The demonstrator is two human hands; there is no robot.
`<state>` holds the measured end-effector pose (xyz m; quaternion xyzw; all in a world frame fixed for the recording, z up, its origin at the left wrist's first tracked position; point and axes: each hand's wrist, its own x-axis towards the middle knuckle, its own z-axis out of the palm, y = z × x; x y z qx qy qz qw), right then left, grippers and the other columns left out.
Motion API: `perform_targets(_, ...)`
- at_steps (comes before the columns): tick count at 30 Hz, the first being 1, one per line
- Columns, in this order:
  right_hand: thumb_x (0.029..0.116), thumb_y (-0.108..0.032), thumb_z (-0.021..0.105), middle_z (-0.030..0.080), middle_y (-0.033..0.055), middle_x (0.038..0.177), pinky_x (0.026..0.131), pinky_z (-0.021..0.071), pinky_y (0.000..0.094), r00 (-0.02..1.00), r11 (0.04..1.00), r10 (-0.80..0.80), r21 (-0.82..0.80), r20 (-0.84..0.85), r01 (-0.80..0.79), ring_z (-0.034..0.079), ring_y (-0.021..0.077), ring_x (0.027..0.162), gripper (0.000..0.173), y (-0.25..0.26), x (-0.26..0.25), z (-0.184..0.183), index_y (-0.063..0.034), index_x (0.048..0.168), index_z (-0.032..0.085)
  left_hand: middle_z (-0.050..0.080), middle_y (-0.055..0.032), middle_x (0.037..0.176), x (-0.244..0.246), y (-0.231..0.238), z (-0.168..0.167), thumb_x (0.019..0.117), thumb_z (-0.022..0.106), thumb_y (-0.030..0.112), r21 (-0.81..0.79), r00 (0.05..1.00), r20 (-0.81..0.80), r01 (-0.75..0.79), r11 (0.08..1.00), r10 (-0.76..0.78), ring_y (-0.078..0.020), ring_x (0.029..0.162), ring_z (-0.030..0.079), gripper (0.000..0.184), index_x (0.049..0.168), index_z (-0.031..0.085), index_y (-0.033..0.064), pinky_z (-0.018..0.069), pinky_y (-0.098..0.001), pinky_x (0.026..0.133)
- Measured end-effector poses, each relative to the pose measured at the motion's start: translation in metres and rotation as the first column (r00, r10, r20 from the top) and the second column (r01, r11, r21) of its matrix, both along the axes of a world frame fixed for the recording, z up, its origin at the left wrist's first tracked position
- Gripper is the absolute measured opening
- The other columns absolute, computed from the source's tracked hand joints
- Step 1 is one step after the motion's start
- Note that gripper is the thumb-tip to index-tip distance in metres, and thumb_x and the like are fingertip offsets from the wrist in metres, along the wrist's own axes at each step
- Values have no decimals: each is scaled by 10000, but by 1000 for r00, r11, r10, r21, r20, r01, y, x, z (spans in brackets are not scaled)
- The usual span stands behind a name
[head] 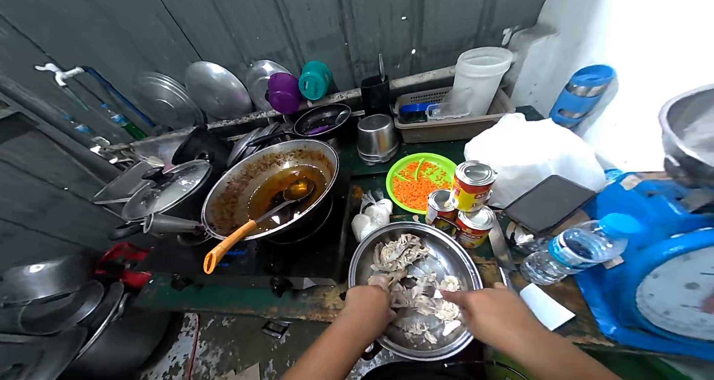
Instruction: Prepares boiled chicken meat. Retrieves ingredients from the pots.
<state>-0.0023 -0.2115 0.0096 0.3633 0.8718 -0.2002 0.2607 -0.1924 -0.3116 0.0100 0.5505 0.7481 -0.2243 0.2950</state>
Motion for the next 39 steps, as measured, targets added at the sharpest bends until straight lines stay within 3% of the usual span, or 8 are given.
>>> perform_targets(4, 1038, -170, 432, 730, 182, 1211, 1108, 368, 620, 1000, 1000, -10, 2, 6, 10, 660, 396, 1180, 547, -6, -11, -25, -401, 1530, 496, 630, -155, 1379, -26, -11, 11, 1078, 457, 222, 105, 996, 26, -87, 991, 85, -385, 1260, 617, 338, 1330, 668, 141, 503, -644, 996)
perform_targets(8, 1027, -175, 470, 712, 156, 1280, 1115, 359, 622, 999, 999, 31, -10, 30, -30, 639, 383, 1227, 518, -1, -12, 1, -371, 1501, 545, 661, -103, 1363, -52, -13, 32, 1081, 457, 244, 161, 985, -12, -171, 972, 175, -326, 1270, 625, 347, 1347, 671, 182, 496, -604, 1022)
perform_targets(12, 1033, -133, 437, 749, 195, 1111, 1096, 366, 618, 981, 985, 174, 23, -85, -172, 678, 408, 1111, 589, -20, -39, -9, -410, 1553, 458, 668, -159, 1327, -44, 0, 18, 1035, 528, 205, 43, 984, -85, -154, 987, 157, -396, 1237, 628, 307, 1287, 698, 157, 505, -665, 955)
perform_targets(15, 1020, -147, 452, 740, 217, 1131, 1106, 377, 629, 987, 987, 159, 19, -18, -159, 672, 426, 1133, 608, -23, -38, -38, -398, 1573, 426, 662, -186, 1321, -35, 4, 8, 1016, 542, 159, -16, 982, -103, -161, 987, 158, -409, 1219, 634, 280, 1242, 696, 97, 520, -658, 930)
perform_targets(22, 1061, -180, 396, 755, 175, 1112, 1098, 369, 597, 990, 992, 122, 25, -71, -121, 679, 387, 1123, 577, -20, -40, -5, -448, 1573, 403, 656, -176, 1335, -33, -1, 23, 1052, 501, 193, 3, 978, -114, -173, 985, 172, -404, 1232, 630, 302, 1285, 675, 111, 520, -648, 939)
perform_targets(28, 1040, -156, 406, 755, 198, 1073, 1086, 385, 600, 991, 992, 124, 25, -59, -122, 692, 406, 1076, 630, -27, -45, -53, -424, 1606, 343, 670, -168, 1308, -36, 4, 15, 1020, 528, 150, -25, 976, -130, -181, 983, 176, -388, 1217, 640, 277, 1236, 692, 96, 533, -633, 922)
perform_targets(36, 1025, -154, 446, 735, 188, 1189, 1095, 386, 614, 996, 995, 79, 53, 47, -81, 665, 400, 1168, 540, -4, -19, -15, -366, 1515, 527, 670, -177, 1309, -33, 7, 10, 1028, 519, 158, -17, 976, -135, -174, 985, 170, -400, 1216, 640, 279, 1238, 689, 91, 533, -640, 919)
perform_targets(39, 1054, -173, 419, 753, 185, 1125, 1107, 375, 607, 996, 997, 68, 47, -61, -65, 679, 400, 1132, 544, -6, -21, -9, -410, 1540, 480, 670, -168, 1316, -36, 4, 21, 1035, 502, 177, 15, 973, -145, -180, 984, 180, -395, 1219, 641, 300, 1262, 688, 118, 532, -638, 927)
